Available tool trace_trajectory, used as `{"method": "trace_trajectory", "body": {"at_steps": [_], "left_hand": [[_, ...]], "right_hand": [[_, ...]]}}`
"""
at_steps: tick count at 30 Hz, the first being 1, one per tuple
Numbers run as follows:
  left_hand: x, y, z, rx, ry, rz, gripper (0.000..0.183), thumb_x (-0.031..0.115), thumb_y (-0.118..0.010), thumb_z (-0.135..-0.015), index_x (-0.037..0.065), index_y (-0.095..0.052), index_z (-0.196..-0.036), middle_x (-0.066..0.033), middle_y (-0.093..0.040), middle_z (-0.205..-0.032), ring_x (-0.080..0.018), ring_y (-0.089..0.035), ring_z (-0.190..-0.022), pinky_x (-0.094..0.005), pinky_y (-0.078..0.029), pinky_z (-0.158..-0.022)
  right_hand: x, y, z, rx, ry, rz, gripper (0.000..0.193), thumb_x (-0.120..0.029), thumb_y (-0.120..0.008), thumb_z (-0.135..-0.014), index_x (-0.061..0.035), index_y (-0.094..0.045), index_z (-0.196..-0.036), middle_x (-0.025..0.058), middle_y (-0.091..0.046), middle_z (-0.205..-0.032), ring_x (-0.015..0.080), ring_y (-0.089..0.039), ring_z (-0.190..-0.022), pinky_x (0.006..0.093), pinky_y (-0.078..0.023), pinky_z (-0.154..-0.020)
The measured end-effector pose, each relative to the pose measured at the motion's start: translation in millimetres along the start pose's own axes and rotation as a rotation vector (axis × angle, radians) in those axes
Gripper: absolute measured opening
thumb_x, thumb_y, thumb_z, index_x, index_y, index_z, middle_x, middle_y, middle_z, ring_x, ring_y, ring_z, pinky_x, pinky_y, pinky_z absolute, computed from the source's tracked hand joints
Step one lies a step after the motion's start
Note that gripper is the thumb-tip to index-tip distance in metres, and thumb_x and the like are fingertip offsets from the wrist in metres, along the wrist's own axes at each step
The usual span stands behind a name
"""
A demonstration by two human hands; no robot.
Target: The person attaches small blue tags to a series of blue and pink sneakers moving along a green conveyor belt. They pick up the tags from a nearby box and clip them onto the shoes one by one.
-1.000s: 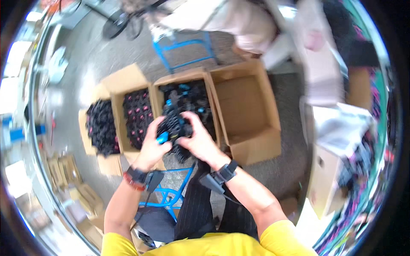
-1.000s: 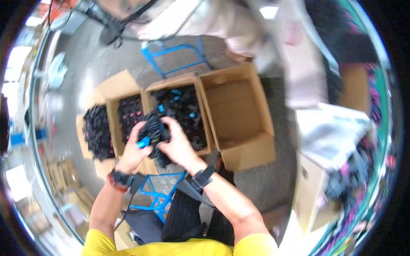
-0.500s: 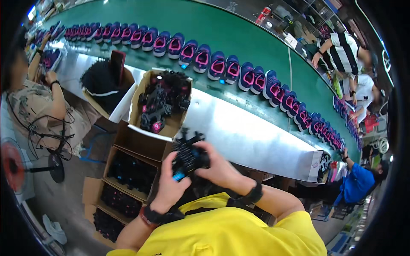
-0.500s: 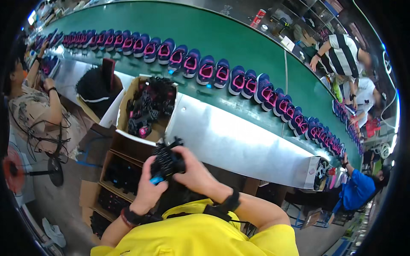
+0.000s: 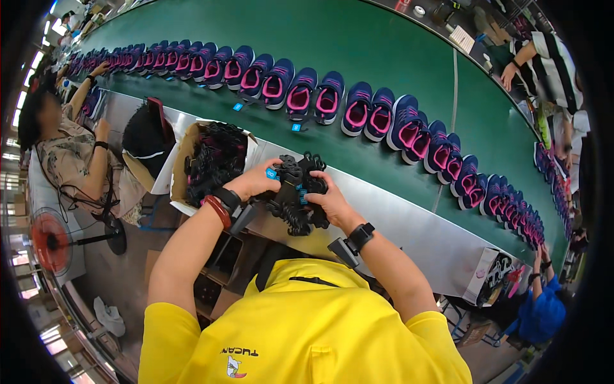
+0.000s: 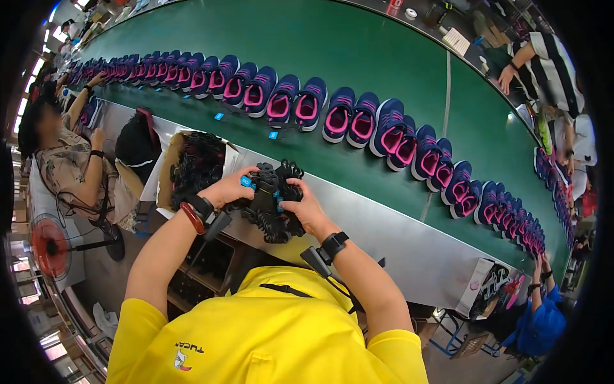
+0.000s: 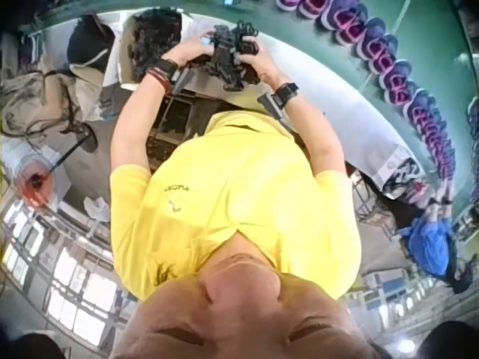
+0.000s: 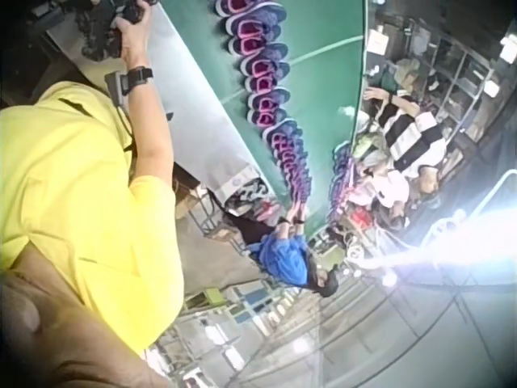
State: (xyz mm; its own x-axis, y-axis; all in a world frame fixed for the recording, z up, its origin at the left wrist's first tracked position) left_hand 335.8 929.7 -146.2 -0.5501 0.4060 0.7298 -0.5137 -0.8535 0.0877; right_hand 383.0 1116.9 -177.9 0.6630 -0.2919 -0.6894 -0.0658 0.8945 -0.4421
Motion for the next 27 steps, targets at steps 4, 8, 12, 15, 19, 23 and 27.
{"method": "trace_trajectory", "body": {"at_steps": [4,8,12,15,19,23,27], "left_hand": [[12,-4,-2,-0.029,0.057,-0.046,0.077,0.007,-0.069,-0.067,0.008,-0.041,-0.138,-0.0083,-0.054,-0.107,-0.0178,-0.056,-0.091,-0.0275,-0.047,-0.08],[15,-9,-7,-0.087,0.054,-0.318,0.076,0.011,-0.07,-0.066,0.008,-0.043,-0.136,-0.0145,-0.049,-0.12,-0.0246,-0.052,-0.104,-0.0316,-0.045,-0.089],[19,-13,-8,-0.07,0.0,-0.704,0.078,0.02,-0.072,-0.064,0.01,-0.042,-0.136,-0.0229,-0.031,-0.141,-0.0381,-0.036,-0.127,-0.0418,-0.036,-0.104],[27,-19,-5,-0.089,-0.053,-0.809,0.087,0.021,-0.073,-0.064,0.013,-0.033,-0.142,-0.0247,-0.022,-0.148,-0.0439,-0.027,-0.135,-0.0501,-0.031,-0.107],[56,-33,8,-0.078,-0.174,-0.966,0.093,0.016,-0.072,-0.064,0.014,-0.027,-0.145,-0.0267,-0.027,-0.144,-0.0454,-0.031,-0.132,-0.0516,-0.032,-0.106],[67,-41,15,-0.108,-0.295,-1.062,0.089,0.017,-0.073,-0.066,0.014,-0.03,-0.144,-0.0255,-0.028,-0.144,-0.0445,-0.03,-0.133,-0.0528,-0.03,-0.107],[72,-58,20,-0.111,-0.45,-1.144,0.083,0.015,-0.073,-0.068,0.013,-0.035,-0.142,-0.0244,-0.03,-0.144,-0.0434,-0.029,-0.133,-0.054,-0.027,-0.108]], "right_hand": [[1,19,-4,0.049,0.038,0.144,0.066,0.0,-0.07,-0.075,-0.0097,-0.04,-0.133,0.0118,-0.057,-0.112,0.022,-0.059,-0.099,0.0335,-0.051,-0.082],[3,49,4,0.148,0.021,0.379,0.067,-0.008,-0.073,-0.074,-0.0069,-0.041,-0.132,0.0126,-0.059,-0.111,0.0229,-0.058,-0.1,0.0341,-0.047,-0.087],[-1,66,27,0.228,-0.074,0.078,0.059,-0.003,-0.071,-0.075,-0.0059,-0.044,-0.128,0.013,-0.061,-0.11,0.0214,-0.059,-0.1,0.0332,-0.048,-0.088],[-13,82,46,0.297,-0.017,0.033,0.051,0.003,-0.067,-0.077,-0.0064,-0.046,-0.122,0.0117,-0.062,-0.109,0.0202,-0.06,-0.1,0.0328,-0.049,-0.089],[-24,87,63,0.273,0.014,0.13,0.048,0.004,-0.065,-0.077,-0.0063,-0.048,-0.12,0.0088,-0.063,-0.106,0.0177,-0.06,-0.1,0.0308,-0.048,-0.09],[-32,80,75,0.341,0.073,0.305,0.044,0.007,-0.061,-0.075,-0.0068,-0.049,-0.116,0.0074,-0.063,-0.105,0.0168,-0.06,-0.099,0.0293,-0.047,-0.089],[-36,78,90,0.419,0.187,0.299,0.04,0.009,-0.058,-0.074,-0.007,-0.05,-0.111,0.0072,-0.063,-0.103,0.0175,-0.06,-0.1,0.0279,-0.046,-0.089]]}}
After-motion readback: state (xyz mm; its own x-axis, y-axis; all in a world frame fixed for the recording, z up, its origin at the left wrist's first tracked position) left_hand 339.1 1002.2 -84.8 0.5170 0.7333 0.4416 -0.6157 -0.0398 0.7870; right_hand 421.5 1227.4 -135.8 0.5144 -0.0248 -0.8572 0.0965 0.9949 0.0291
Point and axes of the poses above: each hand's wrist, its own z-axis away from the middle knuckle, its own y-axis out of the back of the hand, x = y × z, the point moved 6 cm from there along -z, towards the middle knuckle
